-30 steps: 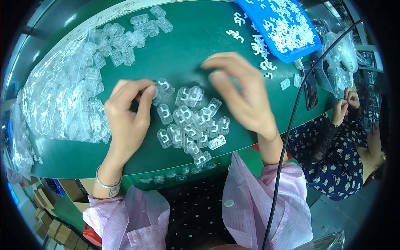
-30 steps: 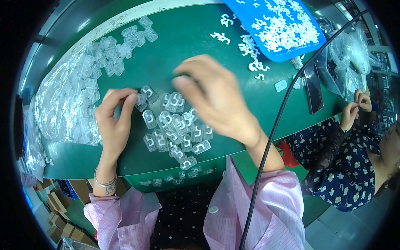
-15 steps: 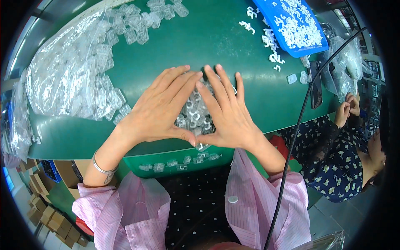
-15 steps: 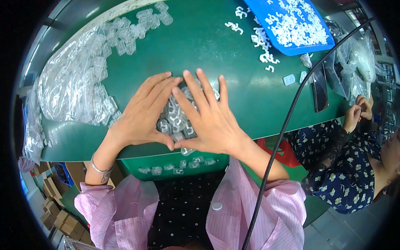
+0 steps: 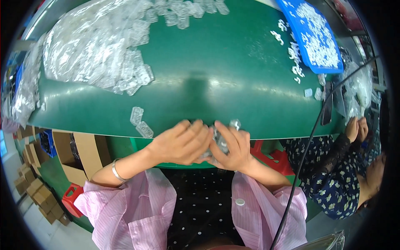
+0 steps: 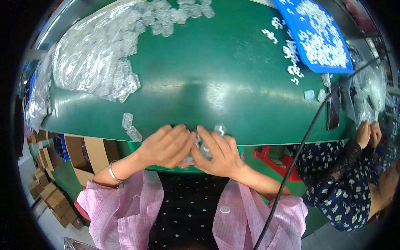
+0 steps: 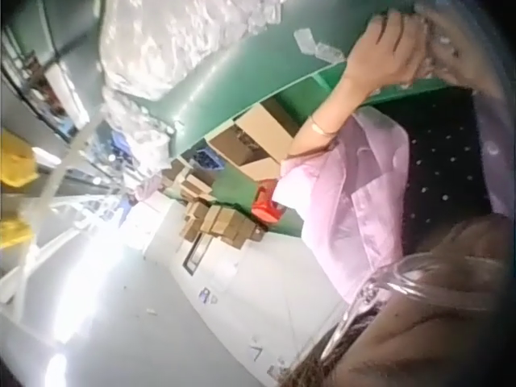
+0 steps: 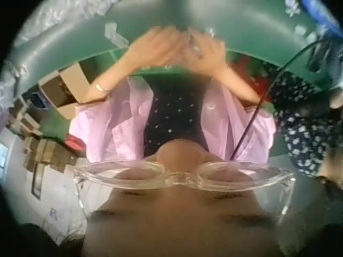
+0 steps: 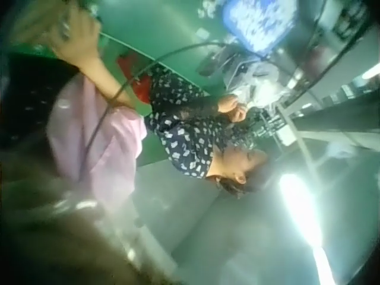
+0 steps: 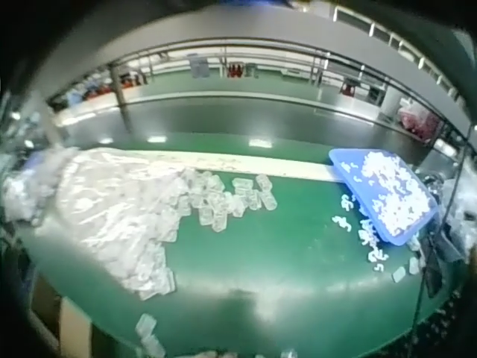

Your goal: The person assembles small white plastic components into larger clear plastic housings by hand on a factory workbench.

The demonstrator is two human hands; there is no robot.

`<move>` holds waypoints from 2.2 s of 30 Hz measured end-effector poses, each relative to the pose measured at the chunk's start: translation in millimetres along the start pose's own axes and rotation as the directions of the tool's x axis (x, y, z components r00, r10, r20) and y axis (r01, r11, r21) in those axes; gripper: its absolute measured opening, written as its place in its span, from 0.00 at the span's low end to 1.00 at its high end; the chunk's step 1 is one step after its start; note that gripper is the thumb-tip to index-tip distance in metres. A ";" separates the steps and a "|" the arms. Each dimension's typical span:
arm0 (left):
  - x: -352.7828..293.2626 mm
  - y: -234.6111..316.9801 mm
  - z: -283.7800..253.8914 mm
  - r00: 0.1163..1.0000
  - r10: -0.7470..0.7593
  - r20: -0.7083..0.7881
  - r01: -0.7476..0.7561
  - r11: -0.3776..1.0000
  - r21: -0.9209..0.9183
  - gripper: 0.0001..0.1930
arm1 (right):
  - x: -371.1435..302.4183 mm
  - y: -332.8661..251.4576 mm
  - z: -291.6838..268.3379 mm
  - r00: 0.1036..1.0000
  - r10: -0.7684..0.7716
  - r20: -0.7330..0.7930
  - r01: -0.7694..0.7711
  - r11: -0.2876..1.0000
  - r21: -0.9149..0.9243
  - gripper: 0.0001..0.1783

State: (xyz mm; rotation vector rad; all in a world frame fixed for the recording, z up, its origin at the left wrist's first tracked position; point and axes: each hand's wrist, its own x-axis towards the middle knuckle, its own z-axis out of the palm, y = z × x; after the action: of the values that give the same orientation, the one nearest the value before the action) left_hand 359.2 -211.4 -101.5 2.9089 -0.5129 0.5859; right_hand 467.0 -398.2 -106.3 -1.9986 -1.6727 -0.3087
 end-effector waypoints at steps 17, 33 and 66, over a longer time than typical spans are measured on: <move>-53.5 -39.2 -58.0 0.784 -0.584 0.210 0.568 0.812 0.137 0.38 | 10.5 29.3 -27.0 0.972 0.198 0.125 -0.227 0.931 0.287 0.27; -283.6 -429.4 -240.8 0.962 0.021 -0.271 0.218 -0.658 0.720 0.36 | 248.4 12.2 67.8 0.953 -0.303 0.014 0.277 0.890 0.361 0.20; -53.4 -265.3 -152.6 0.452 -0.450 -0.770 0.805 0.577 0.135 0.24 | 318.8 27.8 120.4 0.940 -0.339 0.049 0.326 0.930 0.171 0.28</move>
State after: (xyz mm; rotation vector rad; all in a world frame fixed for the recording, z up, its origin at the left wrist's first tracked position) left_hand 352.9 81.7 1.4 2.5963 0.9916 1.6821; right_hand 544.5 -68.4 -60.6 -1.6252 -2.0200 -0.2080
